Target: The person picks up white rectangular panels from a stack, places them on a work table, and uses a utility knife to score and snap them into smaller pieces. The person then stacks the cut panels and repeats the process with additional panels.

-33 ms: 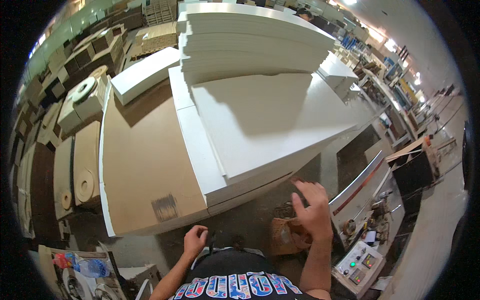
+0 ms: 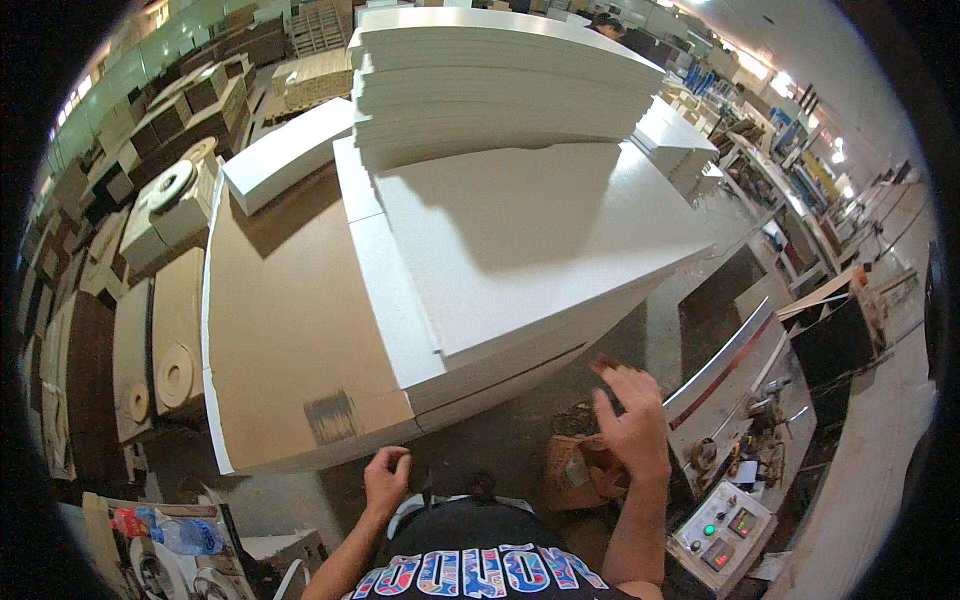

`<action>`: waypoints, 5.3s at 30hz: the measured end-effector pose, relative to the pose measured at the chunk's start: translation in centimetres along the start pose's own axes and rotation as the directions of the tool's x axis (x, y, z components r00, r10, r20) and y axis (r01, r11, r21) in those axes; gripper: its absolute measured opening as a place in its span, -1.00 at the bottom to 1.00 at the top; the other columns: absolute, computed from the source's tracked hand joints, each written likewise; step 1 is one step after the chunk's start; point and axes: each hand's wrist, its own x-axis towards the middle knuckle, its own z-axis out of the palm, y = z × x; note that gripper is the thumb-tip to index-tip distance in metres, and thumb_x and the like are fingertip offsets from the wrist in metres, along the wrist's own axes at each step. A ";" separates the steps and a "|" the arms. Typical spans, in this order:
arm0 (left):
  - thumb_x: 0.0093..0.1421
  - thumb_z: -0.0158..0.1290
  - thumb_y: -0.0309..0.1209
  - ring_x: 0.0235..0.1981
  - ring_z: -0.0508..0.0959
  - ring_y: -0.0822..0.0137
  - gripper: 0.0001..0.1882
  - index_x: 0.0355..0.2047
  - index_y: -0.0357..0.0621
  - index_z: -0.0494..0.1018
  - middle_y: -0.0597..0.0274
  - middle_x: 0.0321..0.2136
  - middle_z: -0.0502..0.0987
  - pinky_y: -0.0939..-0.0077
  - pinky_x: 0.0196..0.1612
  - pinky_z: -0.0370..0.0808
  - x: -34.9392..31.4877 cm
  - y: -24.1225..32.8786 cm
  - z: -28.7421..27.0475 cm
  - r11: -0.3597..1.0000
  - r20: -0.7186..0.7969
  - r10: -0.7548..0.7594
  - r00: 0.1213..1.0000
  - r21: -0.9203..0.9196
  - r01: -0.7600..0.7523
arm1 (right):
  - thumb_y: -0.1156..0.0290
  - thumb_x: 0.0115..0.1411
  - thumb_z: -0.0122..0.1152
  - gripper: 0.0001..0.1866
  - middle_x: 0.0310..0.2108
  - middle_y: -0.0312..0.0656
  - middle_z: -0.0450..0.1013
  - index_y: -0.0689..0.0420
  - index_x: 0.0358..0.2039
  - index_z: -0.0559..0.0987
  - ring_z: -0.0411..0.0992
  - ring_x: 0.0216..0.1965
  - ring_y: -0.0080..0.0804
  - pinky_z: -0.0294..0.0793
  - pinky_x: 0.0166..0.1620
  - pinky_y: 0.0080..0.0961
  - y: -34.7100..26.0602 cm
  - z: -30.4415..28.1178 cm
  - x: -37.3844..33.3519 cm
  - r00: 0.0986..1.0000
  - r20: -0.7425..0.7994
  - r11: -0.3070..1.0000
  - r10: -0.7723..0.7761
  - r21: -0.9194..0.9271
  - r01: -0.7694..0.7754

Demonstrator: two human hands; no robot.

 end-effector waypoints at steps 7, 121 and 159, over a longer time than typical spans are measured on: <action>0.57 0.16 -0.35 0.15 0.60 0.16 -0.63 0.26 -0.29 0.51 -0.03 0.10 0.61 0.15 0.32 0.51 6.4 16.8 -1.9 0.872 -0.542 0.423 0.726 0.028 -0.488 | 0.41 0.33 0.39 -0.58 0.15 0.09 0.71 0.17 0.19 0.76 0.60 0.20 0.21 0.57 0.30 0.04 12.9 -1.7 -5.2 0.978 0.020 0.978 0.206 0.028 -0.207; 0.58 0.08 -0.29 0.48 0.45 0.15 -0.23 0.68 -0.32 0.18 -0.01 0.52 0.43 0.23 0.54 0.33 24.4 55.1 55.2 0.954 -0.978 -0.176 0.108 -0.196 -0.226 | 0.12 0.59 0.23 -0.33 0.49 -0.03 0.23 0.20 0.55 0.38 0.24 0.48 -0.13 0.20 0.49 -0.14 48.0 4.2 51.7 0.857 -0.082 0.121 -0.509 0.979 0.166; 0.54 0.11 -0.39 -0.11 0.70 0.37 -0.59 0.25 -0.45 0.61 0.13 -0.04 0.74 0.42 0.02 0.63 16.5 58.7 66.7 0.853 -0.955 -0.291 0.057 -0.286 -0.436 | 0.23 0.54 0.41 -0.16 0.39 -0.17 0.43 0.21 0.65 0.23 0.38 0.39 -0.24 0.41 0.43 -0.18 58.6 -1.4 42.7 0.085 0.578 0.347 -0.811 0.593 -0.727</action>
